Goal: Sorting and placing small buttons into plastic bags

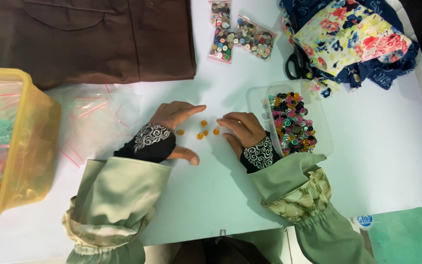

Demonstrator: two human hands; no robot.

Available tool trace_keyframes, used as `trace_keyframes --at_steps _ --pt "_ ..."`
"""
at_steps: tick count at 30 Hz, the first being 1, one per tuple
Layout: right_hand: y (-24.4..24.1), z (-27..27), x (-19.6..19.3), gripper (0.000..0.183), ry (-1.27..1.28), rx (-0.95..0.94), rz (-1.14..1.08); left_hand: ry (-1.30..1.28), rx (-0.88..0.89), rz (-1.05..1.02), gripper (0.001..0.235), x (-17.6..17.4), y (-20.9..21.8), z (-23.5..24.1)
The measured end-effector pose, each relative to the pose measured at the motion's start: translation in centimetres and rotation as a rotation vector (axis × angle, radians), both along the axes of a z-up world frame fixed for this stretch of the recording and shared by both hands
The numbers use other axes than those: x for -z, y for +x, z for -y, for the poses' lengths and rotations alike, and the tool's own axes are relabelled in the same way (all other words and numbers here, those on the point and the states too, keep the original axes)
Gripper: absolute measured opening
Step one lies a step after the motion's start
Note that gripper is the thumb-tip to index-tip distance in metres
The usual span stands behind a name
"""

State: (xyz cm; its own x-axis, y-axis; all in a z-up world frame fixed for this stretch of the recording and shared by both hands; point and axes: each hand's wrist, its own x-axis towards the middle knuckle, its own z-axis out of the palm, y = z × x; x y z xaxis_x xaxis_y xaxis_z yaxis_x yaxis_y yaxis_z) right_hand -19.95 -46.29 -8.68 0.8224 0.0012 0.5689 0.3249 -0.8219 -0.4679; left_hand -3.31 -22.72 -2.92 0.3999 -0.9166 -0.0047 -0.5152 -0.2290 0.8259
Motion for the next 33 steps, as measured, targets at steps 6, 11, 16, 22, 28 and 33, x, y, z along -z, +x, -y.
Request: trace_keyframes --at_steps 6,11,16,22,28,33 --pt "-0.4 -1.0 -0.8 0.041 0.070 -0.046 -0.070 0.371 -0.002 0.200 0.120 -0.2 -1.5 1.0" --pt "0.4 -1.3 2.3 0.048 0.075 -0.088 -0.004 0.194 -0.003 0.115 0.092 3.5 -0.6 1.8" --pt "0.1 -0.5 1.5 0.043 0.047 -0.103 0.082 -0.042 -0.065 0.185 0.082 2.9 -2.4 3.3" --pt "-4.3 5.3 -8.3 0.039 0.035 0.126 0.080 -0.457 -0.055 0.456 0.067 -1.3 -6.1 7.2" --pt "-5.7 13.8 -2.5 0.036 0.254 0.339 -0.068 -0.642 0.037 0.412 0.026 -2.2 -10.8 15.8" --pt "-2.4 22.7 6.0 0.020 -0.190 0.165 0.033 -0.302 0.119 0.554 0.033 6.4 -13.3 23.7"
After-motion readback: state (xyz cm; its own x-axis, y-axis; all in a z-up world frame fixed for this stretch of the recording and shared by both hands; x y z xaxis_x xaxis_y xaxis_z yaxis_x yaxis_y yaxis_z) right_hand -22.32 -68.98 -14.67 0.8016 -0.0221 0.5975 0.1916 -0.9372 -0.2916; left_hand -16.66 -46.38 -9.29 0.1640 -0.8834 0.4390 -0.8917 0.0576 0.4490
